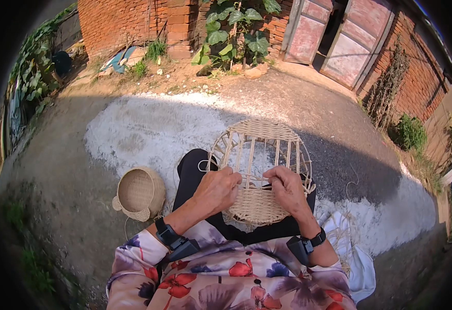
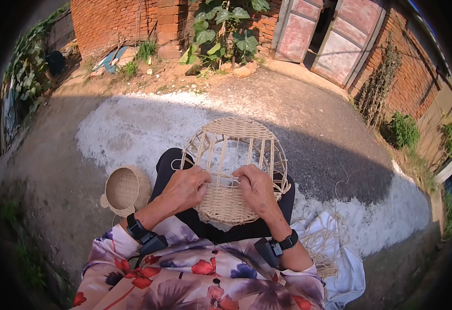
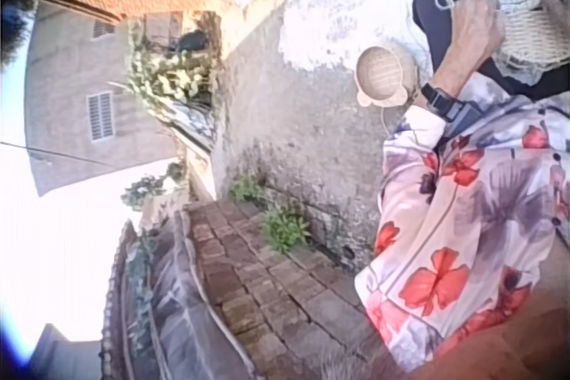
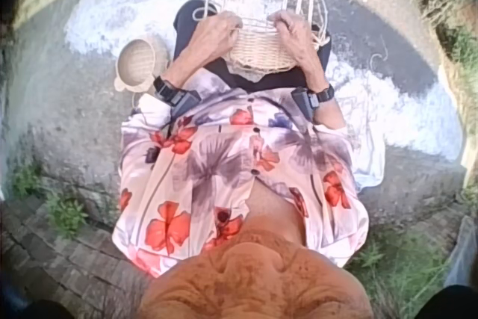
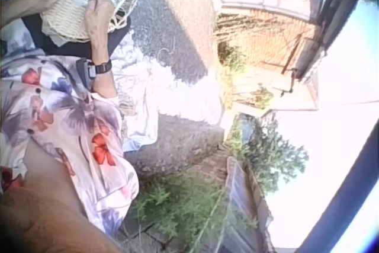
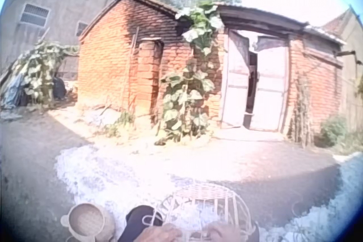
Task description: Weaving the base frame of a wicker basket using long strands.
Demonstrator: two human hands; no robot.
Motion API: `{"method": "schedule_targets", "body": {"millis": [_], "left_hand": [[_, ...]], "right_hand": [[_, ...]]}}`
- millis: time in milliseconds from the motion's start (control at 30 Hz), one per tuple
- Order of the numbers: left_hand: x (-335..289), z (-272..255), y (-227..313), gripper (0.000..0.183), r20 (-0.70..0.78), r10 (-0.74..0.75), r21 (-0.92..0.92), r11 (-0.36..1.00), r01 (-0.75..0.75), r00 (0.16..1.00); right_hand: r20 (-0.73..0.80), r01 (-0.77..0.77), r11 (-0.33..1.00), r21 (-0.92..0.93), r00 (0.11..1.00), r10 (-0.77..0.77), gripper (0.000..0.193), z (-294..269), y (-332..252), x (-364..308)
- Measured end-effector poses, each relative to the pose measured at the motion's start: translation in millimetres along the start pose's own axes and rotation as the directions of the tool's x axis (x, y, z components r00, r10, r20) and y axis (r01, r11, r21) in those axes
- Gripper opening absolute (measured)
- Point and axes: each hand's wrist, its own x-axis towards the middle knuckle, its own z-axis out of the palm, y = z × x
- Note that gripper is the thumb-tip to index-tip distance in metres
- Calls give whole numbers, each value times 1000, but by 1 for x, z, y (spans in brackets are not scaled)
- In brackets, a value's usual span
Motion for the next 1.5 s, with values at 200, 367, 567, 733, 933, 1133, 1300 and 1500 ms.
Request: {"method": "schedule_targets", "body": {"millis": [200, 367, 567, 733, 933, 1133, 1300, 1500], "left_hand": [[-2, 3, -12, 7, -34, 70, -8, 997, -71, 997], [-6, 4, -16, 5, -50, 60, -77, 995, -64, 997], [-5, 3, -16, 5, -51, 28, -69, 997, -32, 998], [-2, 0, -11, 5, -16, 12, 6, 1000, -12, 1000], [0, -5, -11, 6, 41, -9, -25, 1000, 10, 999], [2, -4, -14, 7, 67, -19, -9, 1000, 20, 998], [-1, -9, -16, 6, 76, -7, -21, 1000, 9, 997], [-2, -6, -11, 9, 27, -18, -4, 1000, 18, 999]], "right_hand": [[68, 173, 883, -436, 985, -159, 21, 1, -12, -27], [-32, 112, 856, -505, 988, -149, 23, -2, -7, -34], [-73, 29, 881, -473, 995, -72, 21, -25, 6, -46], [93, 93, 827, -554, 994, -50, 17, -27, 1, -39], [36, 105, 934, -342, 994, -99, 18, -28, 3, -29], [165, 235, 913, -332, 968, -189, 13, 23, -27, -34], [-20, 116, 940, -321, 991, -129, 14, -21, -19, -41], [0, 165, 811, -561, 980, -199, 14, -34, -4, -48]]}}
